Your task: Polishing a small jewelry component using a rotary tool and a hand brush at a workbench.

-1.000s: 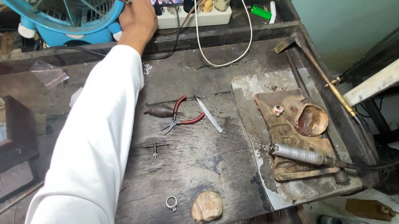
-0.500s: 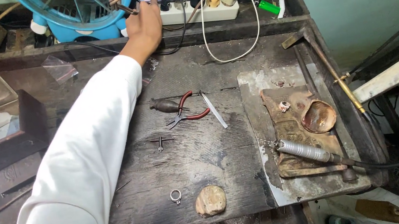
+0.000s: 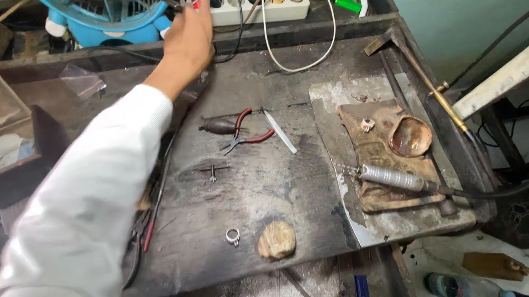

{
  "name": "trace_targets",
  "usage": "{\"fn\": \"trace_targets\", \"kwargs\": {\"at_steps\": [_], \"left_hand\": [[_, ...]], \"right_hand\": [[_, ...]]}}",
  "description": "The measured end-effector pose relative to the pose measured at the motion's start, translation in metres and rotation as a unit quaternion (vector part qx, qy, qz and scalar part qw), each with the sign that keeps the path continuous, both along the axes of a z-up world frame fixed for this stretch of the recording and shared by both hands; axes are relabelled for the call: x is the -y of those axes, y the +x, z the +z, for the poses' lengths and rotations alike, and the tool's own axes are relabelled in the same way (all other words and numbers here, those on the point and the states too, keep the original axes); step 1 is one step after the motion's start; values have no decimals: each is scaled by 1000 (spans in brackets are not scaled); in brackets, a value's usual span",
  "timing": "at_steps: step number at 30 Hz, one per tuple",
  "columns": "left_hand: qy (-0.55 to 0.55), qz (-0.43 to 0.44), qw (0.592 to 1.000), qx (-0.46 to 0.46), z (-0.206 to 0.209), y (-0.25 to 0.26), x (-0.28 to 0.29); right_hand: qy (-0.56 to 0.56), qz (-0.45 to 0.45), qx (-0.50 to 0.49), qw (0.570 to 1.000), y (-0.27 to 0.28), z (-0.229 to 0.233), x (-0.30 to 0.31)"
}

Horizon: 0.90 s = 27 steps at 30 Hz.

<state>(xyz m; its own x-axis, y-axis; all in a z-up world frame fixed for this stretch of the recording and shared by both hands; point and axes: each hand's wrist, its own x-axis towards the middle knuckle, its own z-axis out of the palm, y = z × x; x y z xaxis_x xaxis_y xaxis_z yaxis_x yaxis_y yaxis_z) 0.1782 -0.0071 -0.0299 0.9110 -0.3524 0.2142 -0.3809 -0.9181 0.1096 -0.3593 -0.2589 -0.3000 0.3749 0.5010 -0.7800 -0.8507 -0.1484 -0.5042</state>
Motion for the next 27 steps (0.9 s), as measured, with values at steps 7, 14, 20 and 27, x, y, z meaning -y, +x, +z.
{"fn": "trace_targets", "kwargs": {"at_steps": [7, 14, 20, 27], "left_hand": [[-91, -215, 971, 54, 53, -222, -35], [-207, -204, 946, -142, 23, -377, -74], [-229, -87, 969, -13, 7, -381, -98], [-200, 169, 965, 13, 18, -352, -138]], "right_hand": [[-438, -324, 503, 671, 23, 248, -48], [-352, -445, 577, 587, 93, 285, 2], [-406, -406, 459, 678, 150, 290, 25], [-361, -400, 334, 773, 170, 266, 55]]}}
